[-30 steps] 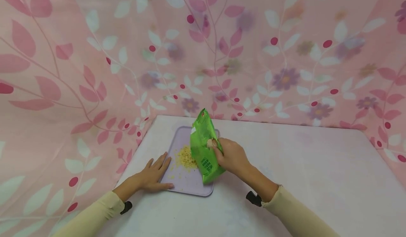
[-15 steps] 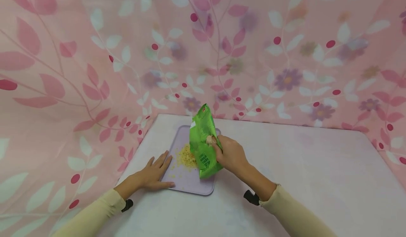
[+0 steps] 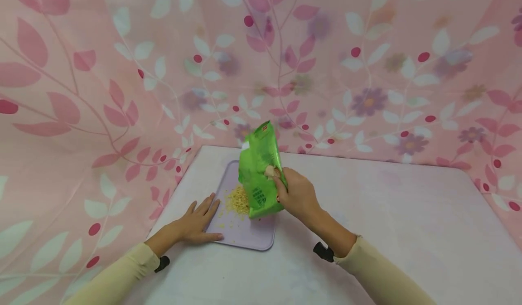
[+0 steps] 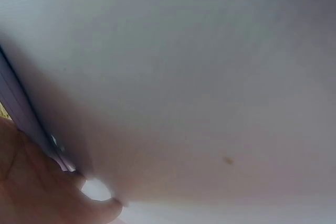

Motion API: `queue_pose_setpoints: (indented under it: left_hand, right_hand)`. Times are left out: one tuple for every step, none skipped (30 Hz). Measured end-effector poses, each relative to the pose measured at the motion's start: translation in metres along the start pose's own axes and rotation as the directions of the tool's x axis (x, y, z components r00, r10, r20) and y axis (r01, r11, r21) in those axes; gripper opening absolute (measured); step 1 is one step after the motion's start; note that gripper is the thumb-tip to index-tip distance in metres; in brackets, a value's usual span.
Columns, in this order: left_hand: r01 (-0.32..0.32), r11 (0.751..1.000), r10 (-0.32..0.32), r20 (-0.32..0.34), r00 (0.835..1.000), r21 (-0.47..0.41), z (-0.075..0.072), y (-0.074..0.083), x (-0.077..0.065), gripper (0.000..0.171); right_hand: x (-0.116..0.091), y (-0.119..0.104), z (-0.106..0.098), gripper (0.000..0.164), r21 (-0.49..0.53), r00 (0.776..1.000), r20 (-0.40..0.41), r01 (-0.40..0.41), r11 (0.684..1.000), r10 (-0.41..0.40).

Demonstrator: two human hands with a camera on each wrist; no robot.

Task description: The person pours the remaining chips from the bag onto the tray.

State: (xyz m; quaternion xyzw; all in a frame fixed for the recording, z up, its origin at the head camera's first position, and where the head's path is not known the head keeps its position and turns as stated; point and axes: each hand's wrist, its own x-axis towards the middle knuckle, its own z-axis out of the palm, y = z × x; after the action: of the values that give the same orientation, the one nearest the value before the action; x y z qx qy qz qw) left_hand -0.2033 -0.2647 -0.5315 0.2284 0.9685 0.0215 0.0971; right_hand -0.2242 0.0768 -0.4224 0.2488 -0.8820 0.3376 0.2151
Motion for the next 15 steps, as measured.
queue_pose_setpoints:
  left_hand:
    - [0.002,1.000,-0.002,0.002,1.000,0.006,0.000,0.000,0.000,0.111]
    - [0.002,1.000,-0.002,0.006,1.000,0.009,0.000,0.000,0.000,0.111]
    - [0.003,1.000,-0.003,0.014,1.000,0.008,-0.001,0.001,0.000,0.111]
    - [0.002,1.000,-0.002,0.016,1.000,0.001,-0.002,0.001,0.000,0.111]
    - [0.000,1.000,0.000,0.017,1.000,0.002,-0.002,0.002,0.000,0.111]
    - [-0.001,1.000,0.001,0.020,1.000,0.000,-0.003,0.002,0.000,0.111]
    - [0.000,1.000,0.000,0.023,1.000,0.002,-0.003,0.003,0.000,0.111]
    - [0.000,1.000,-0.001,0.022,1.000,0.004,-0.004,0.003,0.000,0.111]
    - [0.004,1.000,-0.004,0.021,1.000,0.004,-0.004,0.003,0.000,0.111]
    - [0.005,1.000,-0.005,0.017,1.000,0.004,-0.005,0.003,0.000,0.111]
    - [0.009,1.000,-0.009,0.019,1.000,0.013,-0.005,0.003,0.000,0.111]
    - [0.009,1.000,-0.010,0.020,1.000,0.012,-0.005,0.003,0.000,0.111]
    - [0.008,1.000,-0.008,0.020,1.000,0.015,-0.004,0.003,0.000,0.111]
    - [0.005,1.000,-0.005,0.019,1.000,0.013,-0.004,0.002,0.000,0.111]
    - [0.005,1.000,-0.006,0.019,1.000,0.017,-0.004,0.002,0.000,0.111]
  right_hand:
    - [-0.001,0.000,0.002,0.022,-0.008,0.999,0.038,-0.006,1.000,0.007]
    - [-0.002,0.000,0.004,0.023,-0.022,0.996,0.083,-0.018,1.000,0.020]
    - [-0.004,0.000,0.006,0.024,-0.038,0.992,0.124,-0.034,0.999,0.038]
    - [-0.005,0.000,0.007,0.025,-0.053,0.987,0.152,-0.044,0.998,0.051]
    - [-0.006,0.000,0.008,0.025,-0.067,0.985,0.160,-0.057,0.996,0.067]
    - [-0.007,0.001,0.009,0.024,-0.069,0.984,0.160,-0.070,0.995,0.080]
    - [-0.007,0.001,0.009,0.024,-0.072,0.984,0.157,-0.079,0.994,0.090]
    - [-0.007,0.001,0.008,0.023,-0.068,0.983,0.156,-0.085,0.994,0.095]
    - [-0.007,0.001,0.007,0.022,-0.066,0.983,0.160,-0.082,0.994,0.092]
    - [-0.006,0.001,0.007,0.022,-0.067,0.982,0.168,-0.071,0.995,0.082]
    - [-0.004,0.001,0.005,0.023,-0.065,0.981,0.177,-0.065,0.996,0.076]
    - [-0.003,0.001,0.004,0.023,-0.061,0.982,0.178,-0.056,0.997,0.066]
    - [-0.001,0.001,0.001,0.023,-0.051,0.985,0.164,-0.045,0.998,0.053]
    - [0.001,0.000,-0.001,0.023,-0.040,0.990,0.135,-0.033,0.999,0.038]
    - [0.004,-0.001,-0.003,0.024,-0.028,0.996,0.091,-0.018,0.999,0.020]
